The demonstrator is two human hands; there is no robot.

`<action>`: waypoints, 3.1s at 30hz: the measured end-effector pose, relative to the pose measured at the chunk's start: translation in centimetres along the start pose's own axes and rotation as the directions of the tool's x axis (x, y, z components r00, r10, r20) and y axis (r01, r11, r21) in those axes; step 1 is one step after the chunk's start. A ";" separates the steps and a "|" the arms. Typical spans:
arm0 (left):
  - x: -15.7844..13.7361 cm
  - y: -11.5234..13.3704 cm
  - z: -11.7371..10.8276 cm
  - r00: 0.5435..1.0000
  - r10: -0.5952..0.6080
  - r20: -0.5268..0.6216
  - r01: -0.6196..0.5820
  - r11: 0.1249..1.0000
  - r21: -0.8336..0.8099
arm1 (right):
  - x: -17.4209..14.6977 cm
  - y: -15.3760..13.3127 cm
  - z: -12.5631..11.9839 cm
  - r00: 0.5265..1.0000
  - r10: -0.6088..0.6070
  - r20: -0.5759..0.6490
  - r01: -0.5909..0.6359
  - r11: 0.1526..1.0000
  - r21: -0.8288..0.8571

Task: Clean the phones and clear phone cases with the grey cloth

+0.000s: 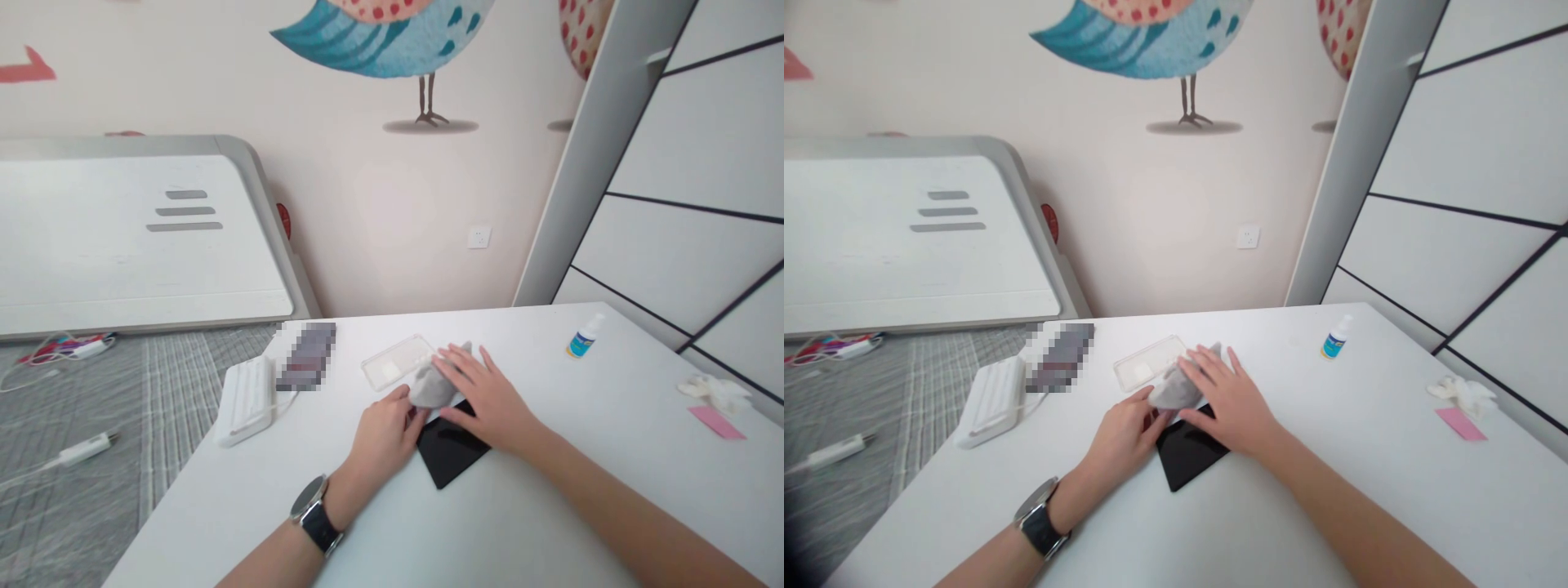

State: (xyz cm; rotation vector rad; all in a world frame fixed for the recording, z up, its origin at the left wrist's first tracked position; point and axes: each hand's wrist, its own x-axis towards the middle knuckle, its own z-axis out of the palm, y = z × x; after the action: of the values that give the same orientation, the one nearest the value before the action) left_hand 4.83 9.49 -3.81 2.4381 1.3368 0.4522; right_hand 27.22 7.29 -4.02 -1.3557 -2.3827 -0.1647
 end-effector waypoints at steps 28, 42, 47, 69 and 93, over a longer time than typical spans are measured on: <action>0.1 -0.1 0.0 1.000 -0.011 -0.004 0.011 1.000 -0.015 | -0.2 0.3 0.1 0.997 0.073 -0.021 -0.072 0.997 0.028; 0.1 -0.1 0.0 1.000 -0.013 -0.010 0.013 1.000 -0.014 | -0.1 -0.6 0.0 1.000 -0.027 -0.001 0.027 0.998 0.049; 0.1 -0.1 0.0 1.000 -0.010 -0.016 0.010 1.000 -0.018 | 0.1 -0.7 -0.3 1.000 -0.003 0.017 0.002 1.000 0.026; 0.0 -0.2 0.0 1.000 -0.003 -0.006 0.003 0.999 -0.041 | -0.2 -2.1 -0.3 0.997 -0.062 0.046 0.060 0.997 0.058; 0.2 -0.4 0.3 0.999 -0.039 -0.007 0.038 0.997 -0.062 | -0.2 -0.8 0.4 0.996 0.086 0.017 -0.086 0.996 0.016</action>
State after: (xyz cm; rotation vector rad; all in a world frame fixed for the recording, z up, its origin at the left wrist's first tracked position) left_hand 4.74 9.79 -4.23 2.3589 1.3502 0.4865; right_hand 26.51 6.81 -4.39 -1.4537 -2.3284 -0.1097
